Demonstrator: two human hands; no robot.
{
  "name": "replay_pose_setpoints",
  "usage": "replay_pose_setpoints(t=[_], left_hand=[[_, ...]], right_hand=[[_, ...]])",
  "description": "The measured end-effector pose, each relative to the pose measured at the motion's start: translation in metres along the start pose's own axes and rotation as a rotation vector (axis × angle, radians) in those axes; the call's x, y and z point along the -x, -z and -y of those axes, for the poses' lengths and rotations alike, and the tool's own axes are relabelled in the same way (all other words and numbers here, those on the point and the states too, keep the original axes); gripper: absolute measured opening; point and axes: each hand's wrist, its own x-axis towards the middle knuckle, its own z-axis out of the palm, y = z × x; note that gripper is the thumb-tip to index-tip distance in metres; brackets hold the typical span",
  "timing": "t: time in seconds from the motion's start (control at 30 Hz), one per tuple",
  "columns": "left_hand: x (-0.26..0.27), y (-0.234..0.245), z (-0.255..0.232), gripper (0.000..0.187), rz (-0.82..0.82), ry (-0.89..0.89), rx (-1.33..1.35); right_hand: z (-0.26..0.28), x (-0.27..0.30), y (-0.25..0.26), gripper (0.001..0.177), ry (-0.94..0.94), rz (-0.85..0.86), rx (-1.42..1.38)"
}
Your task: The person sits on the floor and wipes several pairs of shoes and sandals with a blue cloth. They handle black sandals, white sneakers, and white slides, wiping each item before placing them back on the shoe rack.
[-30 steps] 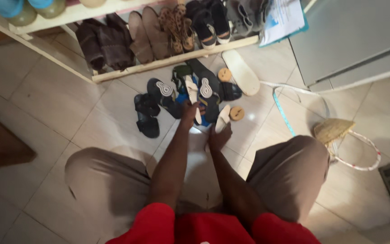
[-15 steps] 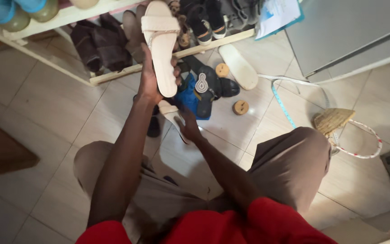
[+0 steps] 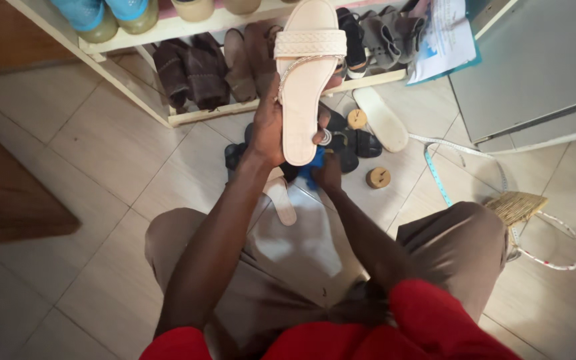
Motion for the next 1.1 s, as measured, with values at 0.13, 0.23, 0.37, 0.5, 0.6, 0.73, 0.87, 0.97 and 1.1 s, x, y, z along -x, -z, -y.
replay_pose_setpoints(t=[0.13, 0.23, 0.37, 0.5, 0.6, 0.73, 0.87, 0.97, 1.1], left_hand=[[-0.009, 0.017, 0.003, 0.072, -0.013, -0.040, -0.042], [-0.023, 0.038, 0.009, 0.074, -0.016, -0.055, -0.073], [-0.034, 0.066, 0.033, 0.073, -0.195, -0.058, -0.203], [-0.031, 0.083, 0.038, 0.080, 0.005, 0.072, 0.183], [-0.035, 0.095, 0.056, 0.103, -0.046, -0.239, -0.641], [-0.055, 0.107, 0.054, 0.079, -0.349, -0.143, -0.584], [-0.040, 0.098, 0.040, 0.076, -0.335, -0.185, -0.660], [-0.037, 0.078, 0.030, 0.073, -0.284, -0.107, -0.616], [-0.033, 0.053, 0.034, 0.068, -0.310, -0.050, -0.732]], right_hand=[[0.074, -0.001, 0.086, 0.052, 0.020, -0.501, -0.456], [0.157, 0.005, 0.171, 0.049, 0.256, -0.700, -0.725], [0.235, 0.018, 0.218, 0.048, 0.528, -0.515, -0.258], [0.269, 0.030, 0.220, 0.081, 0.571, -0.221, 0.110], [0.259, 0.011, 0.234, 0.077, 0.549, -0.238, 0.252], [0.253, 0.000, 0.231, 0.074, 0.432, -0.344, 0.147], [0.247, 0.024, 0.219, 0.065, 0.445, -0.255, 0.122], [0.245, 0.013, 0.231, 0.057, 0.522, -0.231, 0.135], [0.247, 0.003, 0.228, 0.061, 0.448, -0.302, 0.102]])
